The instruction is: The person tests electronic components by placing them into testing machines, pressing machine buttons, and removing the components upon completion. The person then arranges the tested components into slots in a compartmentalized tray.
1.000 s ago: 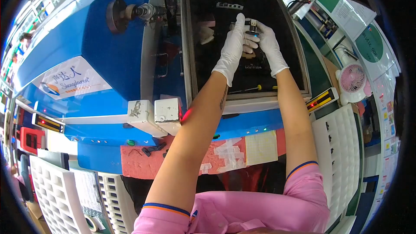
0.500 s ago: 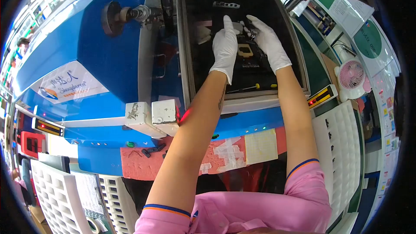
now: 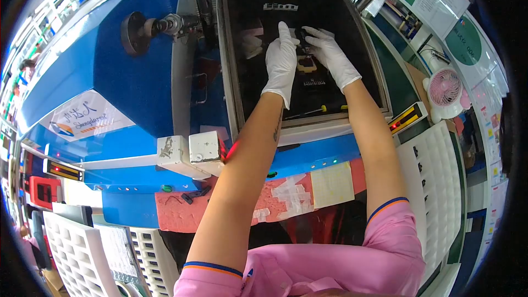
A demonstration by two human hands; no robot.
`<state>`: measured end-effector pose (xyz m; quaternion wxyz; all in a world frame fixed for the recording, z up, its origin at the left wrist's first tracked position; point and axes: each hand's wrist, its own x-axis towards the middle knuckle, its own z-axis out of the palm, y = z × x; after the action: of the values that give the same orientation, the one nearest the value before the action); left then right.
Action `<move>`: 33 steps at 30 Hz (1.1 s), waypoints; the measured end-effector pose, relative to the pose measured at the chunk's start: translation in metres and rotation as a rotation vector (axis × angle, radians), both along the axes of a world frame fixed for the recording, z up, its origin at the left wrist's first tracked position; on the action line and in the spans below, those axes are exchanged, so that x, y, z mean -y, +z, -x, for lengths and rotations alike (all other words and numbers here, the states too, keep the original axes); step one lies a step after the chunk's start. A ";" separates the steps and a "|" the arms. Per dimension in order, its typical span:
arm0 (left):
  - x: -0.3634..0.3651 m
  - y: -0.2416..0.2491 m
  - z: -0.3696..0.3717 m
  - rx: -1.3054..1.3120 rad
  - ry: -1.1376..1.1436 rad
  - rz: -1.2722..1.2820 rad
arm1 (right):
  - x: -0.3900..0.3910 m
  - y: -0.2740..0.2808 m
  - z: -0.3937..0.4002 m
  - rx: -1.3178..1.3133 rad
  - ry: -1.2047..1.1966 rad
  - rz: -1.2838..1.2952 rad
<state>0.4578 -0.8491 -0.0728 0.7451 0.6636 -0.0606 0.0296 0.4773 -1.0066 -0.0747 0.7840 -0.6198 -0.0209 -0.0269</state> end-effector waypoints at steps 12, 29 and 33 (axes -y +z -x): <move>-0.006 0.017 0.019 0.144 0.101 -0.083 | 0.005 -0.007 -0.006 -0.020 -0.008 0.208; -0.110 -0.114 0.286 0.693 -0.099 -1.189 | -0.038 -0.075 0.259 0.408 -1.095 1.092; -0.115 -0.124 0.294 0.618 -0.110 -1.274 | -0.063 -0.119 0.295 0.126 -1.021 1.101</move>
<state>0.1637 -0.7342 -0.1971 0.1613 0.9274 -0.3081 0.1378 0.1819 -0.9431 -0.1938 0.2482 -0.8522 0.2136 -0.4081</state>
